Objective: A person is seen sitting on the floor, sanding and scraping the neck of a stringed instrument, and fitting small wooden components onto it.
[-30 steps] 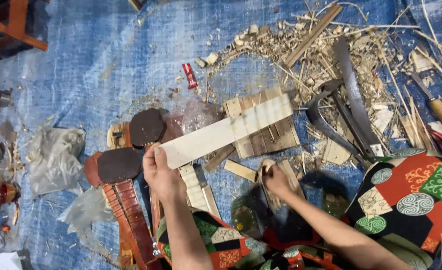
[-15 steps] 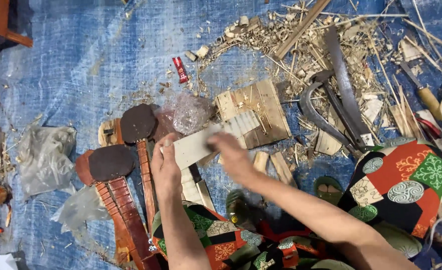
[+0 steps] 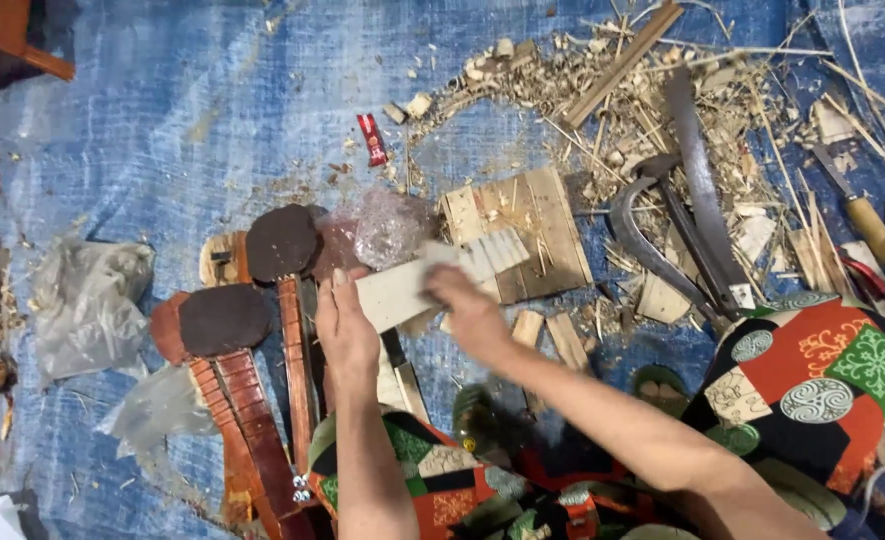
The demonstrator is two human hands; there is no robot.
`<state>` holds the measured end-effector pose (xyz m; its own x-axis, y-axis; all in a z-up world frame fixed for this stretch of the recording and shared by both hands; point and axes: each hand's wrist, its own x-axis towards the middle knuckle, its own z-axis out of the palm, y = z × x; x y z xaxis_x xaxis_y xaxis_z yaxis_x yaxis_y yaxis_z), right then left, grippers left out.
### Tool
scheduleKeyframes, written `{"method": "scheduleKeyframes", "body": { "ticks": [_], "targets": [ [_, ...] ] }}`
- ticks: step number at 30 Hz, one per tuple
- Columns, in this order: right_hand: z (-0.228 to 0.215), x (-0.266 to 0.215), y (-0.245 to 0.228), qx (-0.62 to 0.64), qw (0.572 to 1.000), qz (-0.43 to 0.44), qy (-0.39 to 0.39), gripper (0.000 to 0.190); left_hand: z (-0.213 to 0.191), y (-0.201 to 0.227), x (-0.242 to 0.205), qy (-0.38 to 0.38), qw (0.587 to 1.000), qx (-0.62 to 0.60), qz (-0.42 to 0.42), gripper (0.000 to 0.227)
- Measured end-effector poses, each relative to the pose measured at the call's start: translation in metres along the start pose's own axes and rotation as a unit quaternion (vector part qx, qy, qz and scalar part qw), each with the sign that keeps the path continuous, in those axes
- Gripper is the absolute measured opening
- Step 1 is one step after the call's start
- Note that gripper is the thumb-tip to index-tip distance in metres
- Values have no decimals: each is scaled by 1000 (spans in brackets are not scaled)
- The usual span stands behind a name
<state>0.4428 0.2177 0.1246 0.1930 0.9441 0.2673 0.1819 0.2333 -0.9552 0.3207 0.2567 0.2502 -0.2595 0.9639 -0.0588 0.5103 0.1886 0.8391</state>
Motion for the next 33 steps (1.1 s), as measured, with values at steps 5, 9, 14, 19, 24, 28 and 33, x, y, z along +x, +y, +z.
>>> {"method": "scheduleKeyframes", "body": {
  "ticks": [5,9,14,19,24,28,33],
  "targets": [
    [-1,12,-1,-4,1000,-12,10,38,-2,4,0,14,1000,4,-13,49],
    [-31,16,183,-88,992,91,10,44,-6,-6,3,15,999,24,-19,51],
    [-28,34,33,-84,989,122,-21,46,1,4,-4,10,1000,-1,-19,51],
    [4,15,-8,116,993,12,-7,47,4,8,-4,15,1000,10,-8,48],
    [-40,18,173,-177,968,179,-15,40,1,0,-7,5,999,-6,-32,50],
    [-29,28,103,-243,942,229,-39,48,7,7,-6,16,999,-39,-23,49],
    [3,4,-54,48,998,34,-10,46,14,29,-13,45,991,-124,2,47]
  ]
}}
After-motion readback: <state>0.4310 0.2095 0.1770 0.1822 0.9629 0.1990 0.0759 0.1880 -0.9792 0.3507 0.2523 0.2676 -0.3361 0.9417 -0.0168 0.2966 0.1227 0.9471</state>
